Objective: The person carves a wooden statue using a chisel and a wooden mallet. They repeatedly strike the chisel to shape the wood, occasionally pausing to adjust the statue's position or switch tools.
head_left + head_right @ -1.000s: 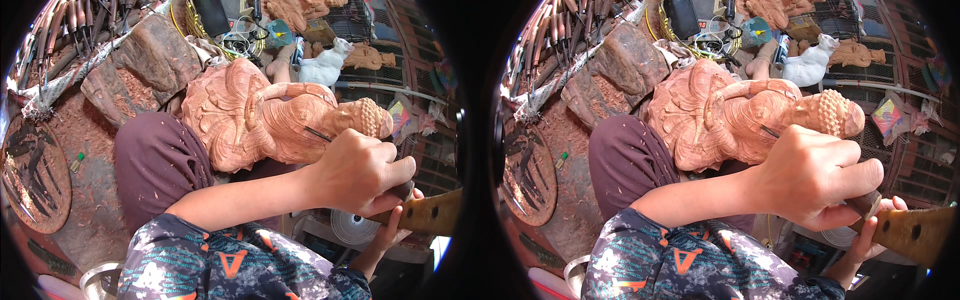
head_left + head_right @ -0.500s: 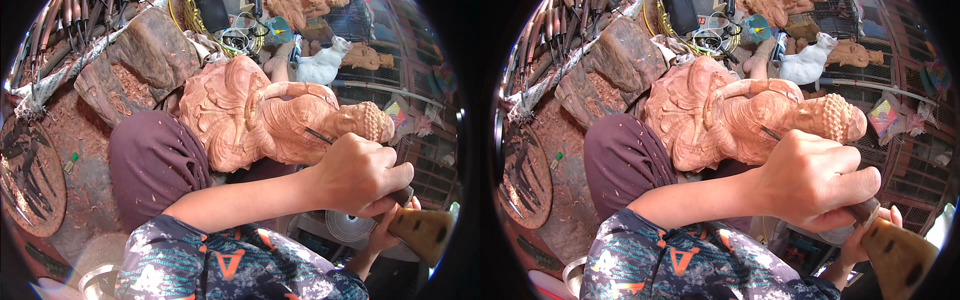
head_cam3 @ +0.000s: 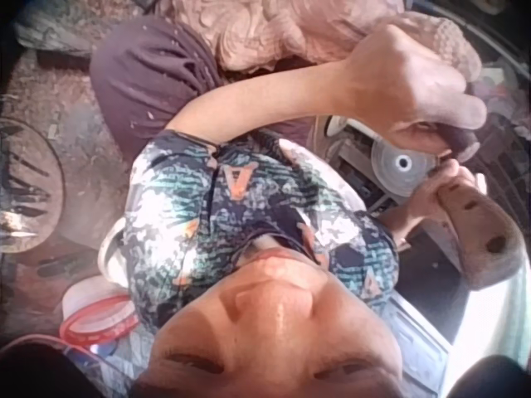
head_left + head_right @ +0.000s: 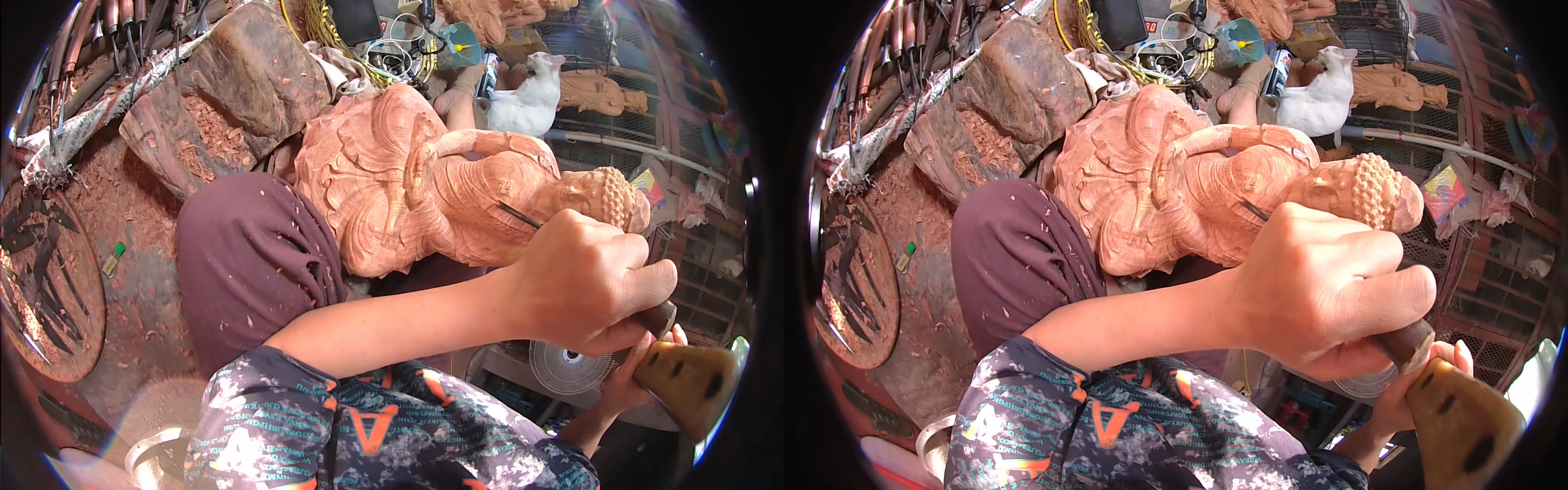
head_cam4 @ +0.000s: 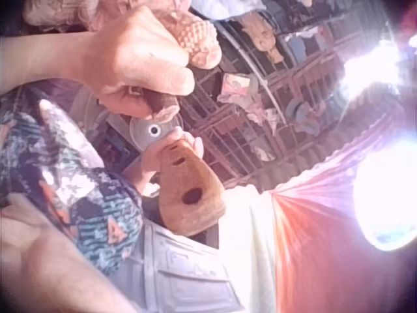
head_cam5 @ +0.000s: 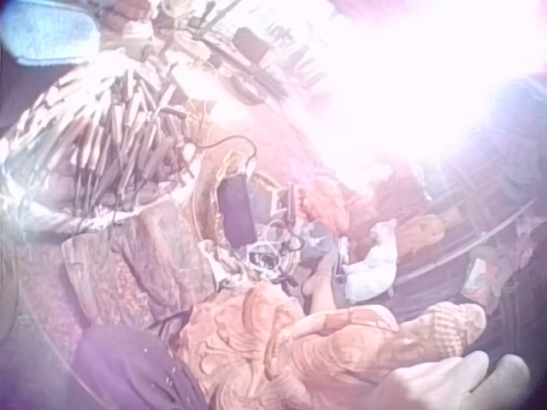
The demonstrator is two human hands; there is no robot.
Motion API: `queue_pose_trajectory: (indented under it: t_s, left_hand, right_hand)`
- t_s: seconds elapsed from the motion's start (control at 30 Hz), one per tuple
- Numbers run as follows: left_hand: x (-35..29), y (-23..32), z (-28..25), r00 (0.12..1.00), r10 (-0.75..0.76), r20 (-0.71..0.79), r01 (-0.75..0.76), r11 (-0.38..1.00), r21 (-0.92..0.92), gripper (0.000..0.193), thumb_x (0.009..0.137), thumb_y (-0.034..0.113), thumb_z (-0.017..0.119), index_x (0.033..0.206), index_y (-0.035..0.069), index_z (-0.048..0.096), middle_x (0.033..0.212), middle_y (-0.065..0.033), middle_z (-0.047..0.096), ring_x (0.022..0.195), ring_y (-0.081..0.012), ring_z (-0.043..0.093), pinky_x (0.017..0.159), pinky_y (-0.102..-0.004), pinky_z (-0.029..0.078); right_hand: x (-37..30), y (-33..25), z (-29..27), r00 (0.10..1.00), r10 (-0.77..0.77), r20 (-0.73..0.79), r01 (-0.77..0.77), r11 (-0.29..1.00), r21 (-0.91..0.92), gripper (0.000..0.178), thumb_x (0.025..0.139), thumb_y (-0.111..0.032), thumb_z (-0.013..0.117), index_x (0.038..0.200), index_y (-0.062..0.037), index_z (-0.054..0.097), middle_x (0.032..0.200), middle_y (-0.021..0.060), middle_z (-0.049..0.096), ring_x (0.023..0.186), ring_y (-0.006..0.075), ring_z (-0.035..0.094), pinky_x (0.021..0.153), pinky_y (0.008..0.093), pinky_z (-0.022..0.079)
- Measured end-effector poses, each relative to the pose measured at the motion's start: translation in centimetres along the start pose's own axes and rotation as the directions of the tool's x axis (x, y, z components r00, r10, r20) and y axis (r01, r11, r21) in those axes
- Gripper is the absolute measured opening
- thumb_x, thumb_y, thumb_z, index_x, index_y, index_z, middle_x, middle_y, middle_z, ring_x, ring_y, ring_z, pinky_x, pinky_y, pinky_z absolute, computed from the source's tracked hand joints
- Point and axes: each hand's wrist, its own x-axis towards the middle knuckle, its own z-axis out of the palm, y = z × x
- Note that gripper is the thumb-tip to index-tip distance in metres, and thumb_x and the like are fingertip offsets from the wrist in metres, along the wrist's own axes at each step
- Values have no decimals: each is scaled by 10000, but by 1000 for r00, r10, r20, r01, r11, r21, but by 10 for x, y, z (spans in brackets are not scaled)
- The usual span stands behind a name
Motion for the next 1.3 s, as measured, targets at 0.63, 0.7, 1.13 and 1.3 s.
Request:
queue_pose_trajectory:
  t_s: [0.63,0.7,1.13,1.3]
  left_hand:
    - [2,12,1,998,-51,25,52,997,-61,305,617,310,700,777,105,538,587,-51,495,500,-234,569,430,-355,426]
    - [-1,10,-1,998,-35,46,37,998,-41,318,604,302,706,784,103,536,596,-54,495,504,-233,570,426,-361,422]
    - [-3,14,-3,999,-24,36,26,998,-62,300,585,322,699,733,122,531,577,-48,489,492,-235,565,428,-364,433]
    - [-6,14,1,999,-23,37,25,999,-27,300,591,337,687,733,123,533,580,-42,499,495,-232,570,428,-361,437]
  right_hand:
    - [21,-25,-28,973,62,221,-112,969,221,551,844,-205,706,1263,29,437,1121,103,559,1030,180,550,914,354,436]
    - [19,-43,-16,970,194,148,-232,924,303,497,859,-193,689,1240,32,461,1108,112,569,1010,183,561,899,346,444]
    - [-11,4,4,920,348,-180,-206,821,533,676,818,-264,712,1338,24,389,1162,96,514,1082,201,522,990,390,386]
    - [-9,-5,6,939,297,-171,-180,852,492,687,814,-283,714,1343,5,383,1135,79,520,1051,189,531,945,383,411]
